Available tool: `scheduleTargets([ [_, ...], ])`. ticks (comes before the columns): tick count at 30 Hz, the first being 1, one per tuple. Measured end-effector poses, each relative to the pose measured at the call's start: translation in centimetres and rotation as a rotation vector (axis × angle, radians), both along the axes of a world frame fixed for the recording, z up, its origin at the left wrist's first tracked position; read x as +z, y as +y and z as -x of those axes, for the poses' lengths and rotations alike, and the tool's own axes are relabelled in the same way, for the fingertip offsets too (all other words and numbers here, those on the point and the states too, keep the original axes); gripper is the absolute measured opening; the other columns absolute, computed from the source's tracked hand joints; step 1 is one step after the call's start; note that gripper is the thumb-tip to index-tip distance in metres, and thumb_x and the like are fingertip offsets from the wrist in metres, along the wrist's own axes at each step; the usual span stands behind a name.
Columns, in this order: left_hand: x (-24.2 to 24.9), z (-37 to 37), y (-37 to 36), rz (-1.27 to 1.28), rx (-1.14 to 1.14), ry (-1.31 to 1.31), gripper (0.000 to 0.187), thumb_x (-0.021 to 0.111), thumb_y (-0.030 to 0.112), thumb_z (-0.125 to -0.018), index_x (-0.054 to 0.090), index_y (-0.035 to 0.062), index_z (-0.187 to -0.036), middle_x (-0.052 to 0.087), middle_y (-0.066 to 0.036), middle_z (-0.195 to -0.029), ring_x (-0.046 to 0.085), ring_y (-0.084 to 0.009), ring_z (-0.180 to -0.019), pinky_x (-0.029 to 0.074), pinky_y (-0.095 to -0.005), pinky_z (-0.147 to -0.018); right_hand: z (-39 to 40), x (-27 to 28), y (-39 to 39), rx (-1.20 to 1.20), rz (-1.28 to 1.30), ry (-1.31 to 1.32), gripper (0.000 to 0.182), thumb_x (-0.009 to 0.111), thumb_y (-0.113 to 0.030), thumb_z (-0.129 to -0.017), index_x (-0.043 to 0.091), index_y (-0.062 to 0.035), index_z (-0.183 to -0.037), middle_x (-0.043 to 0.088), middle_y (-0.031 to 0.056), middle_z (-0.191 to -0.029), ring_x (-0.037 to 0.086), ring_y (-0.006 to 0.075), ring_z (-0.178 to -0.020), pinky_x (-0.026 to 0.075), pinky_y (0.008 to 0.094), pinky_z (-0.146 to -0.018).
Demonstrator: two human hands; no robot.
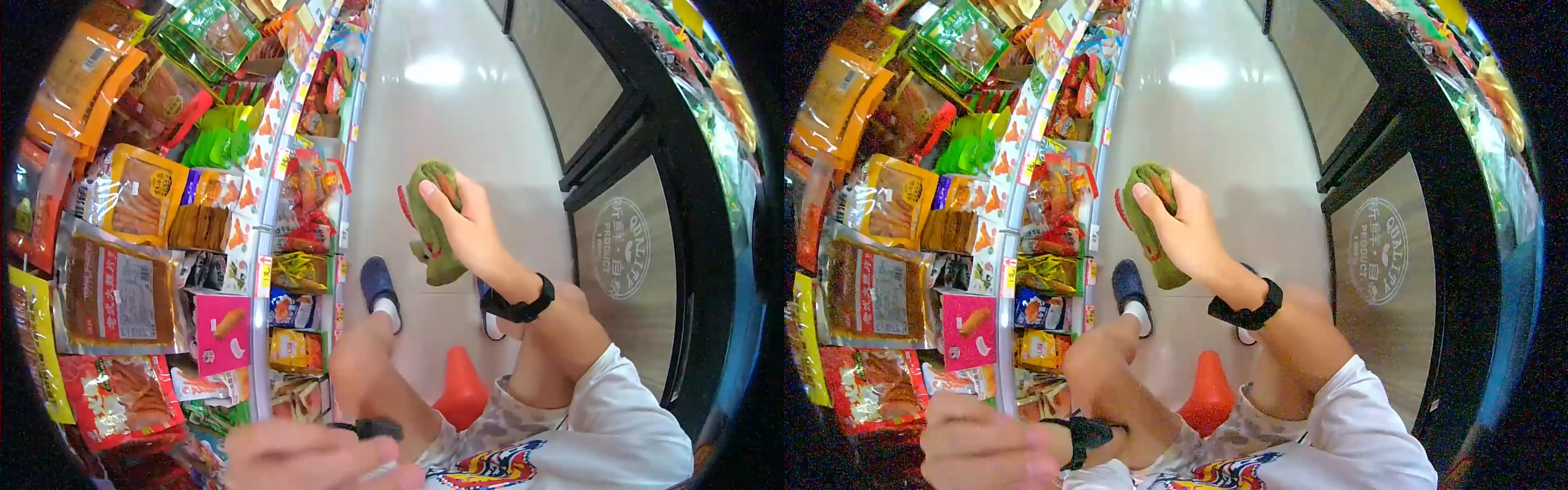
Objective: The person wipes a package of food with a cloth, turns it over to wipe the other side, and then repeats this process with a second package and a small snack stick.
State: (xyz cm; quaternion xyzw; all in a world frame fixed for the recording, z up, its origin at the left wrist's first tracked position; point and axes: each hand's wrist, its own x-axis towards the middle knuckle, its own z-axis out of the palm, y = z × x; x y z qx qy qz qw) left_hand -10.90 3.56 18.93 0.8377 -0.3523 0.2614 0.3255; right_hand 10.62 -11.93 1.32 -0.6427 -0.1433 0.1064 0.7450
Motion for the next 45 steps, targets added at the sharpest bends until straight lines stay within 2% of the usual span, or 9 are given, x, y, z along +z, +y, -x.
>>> scheduleTargets([
  [6,-9.4,-10.5,-2.8,0.936,0.317,0.058,0.015,0.056,-0.001,-0.094,0.07,-0.0053,-0.094,0.07,-0.012,-0.078,0.063,-0.0207,-0.065,0.05,-0.0325,-0.064,0.3,-0.9,0.4,-0.043,0.058,-0.154,0.026,0.063,-0.024,-0.102,0.063,0.0006,-0.112,0.068,0.005,-0.088,0.061,0.0115,-0.076,0.052,0.0303,-0.07],
  [8,-12.9,-12.8,0.0,0.769,0.567,0.481,0.016,0.058,0.001,-0.096,0.071,-0.006,-0.102,0.07,-0.011,-0.083,0.065,-0.0157,-0.072,0.051,-0.028,-0.072,0.4,-0.3,0.4,0.002,0.037,-0.033,0.028,0.065,-0.024,-0.101,0.063,0.0007,-0.113,0.069,0.0071,-0.092,0.063,0.0124,-0.079,0.053,0.0298,-0.072],
  [15,-4.2,3.4,3.5,0.481,0.818,-0.257,0.021,0.056,0.011,-0.094,0.072,-0.0013,-0.1,0.071,-0.01,-0.078,0.07,-0.019,-0.072,0.053,-0.0294,-0.072,-3.5,0.1,-2.3,-0.238,-0.038,0.045,0.027,0.063,-0.022,-0.099,0.067,0.0036,-0.107,0.07,0.0066,-0.097,0.066,0.0133,-0.084,0.053,0.0303,-0.074],
  [17,-4.5,8.4,5.3,0.085,1.131,1.163,0.02,0.054,0.007,-0.09,0.072,-0.0002,-0.094,0.071,-0.013,-0.083,0.071,-0.0254,-0.078,0.054,-0.0369,-0.074,-3.3,0.9,-3.5,-0.215,-0.227,0.149,0.025,0.066,-0.036,-0.098,0.067,-0.0112,-0.103,0.065,-0.0001,-0.087,0.061,0.0102,-0.073,0.048,0.0259,-0.062],
  [20,-21.7,13.6,6.5,-0.244,0.865,1.307,0.022,0.056,0.001,-0.083,0.073,0.0011,-0.097,0.072,-0.016,-0.105,0.067,-0.0386,-0.1,0.053,-0.0447,-0.09,-2.8,1.6,-3.9,-0.205,-0.216,0.318,0.034,0.067,-0.039,-0.097,0.067,-0.0107,-0.114,0.067,-0.0001,-0.094,0.063,0.0104,-0.076,0.052,0.0264,-0.068],
  [27,-52.3,17.2,-7.7,0.662,0.225,1.804,0.039,0.057,0.006,-0.1,0.059,0.0014,-0.139,0.06,-0.015,-0.142,0.053,-0.0235,-0.136,0.042,-0.038,-0.113,-1.4,1.6,-6.6,-0.118,-0.34,0.428,0.05,0.052,-0.037,-0.105,0.052,-0.0094,-0.147,0.063,0.0098,-0.135,0.065,0.0208,-0.111,0.055,0.0381,-0.097],
  [31,-53.5,6.1,-13.3,0.676,0.018,1.82,0.039,0.057,0.006,-0.1,0.059,0.0014,-0.139,0.061,-0.015,-0.141,0.054,-0.0234,-0.135,0.043,-0.0379,-0.112,-6.8,-1.2,-4.1,0.212,-0.561,0.308,0.054,0.047,-0.033,-0.106,0.043,-0.0024,-0.151,0.061,0.0155,-0.135,0.064,0.0259,-0.112,0.052,0.0436,-0.102],
  [35,-50.8,3.3,-9.9,0.578,-0.08,1.836,0.038,0.057,0.007,-0.1,0.059,0.0014,-0.138,0.061,-0.015,-0.14,0.054,-0.0233,-0.134,0.043,-0.0378,-0.112,-11.3,0.5,5.0,-0.593,-0.295,0.381,0.042,0.048,-0.035,-0.107,0.06,-0.0051,-0.134,0.069,0.0141,-0.123,0.069,0.024,-0.098,0.058,0.0401,-0.085],
  [45,-48.4,4.0,0.2,0.384,-0.023,1.79,0.038,0.056,0.008,-0.101,0.06,0.0013,-0.138,0.063,-0.014,-0.138,0.056,-0.0231,-0.131,0.044,-0.0376,-0.11,-9.1,9.2,-5.8,-0.378,0.066,-0.245,0.046,0.054,-0.031,-0.104,0.059,-0.0007,-0.138,0.065,0.0102,-0.131,0.063,0.0147,-0.116,0.052,0.0306,-0.097],
])
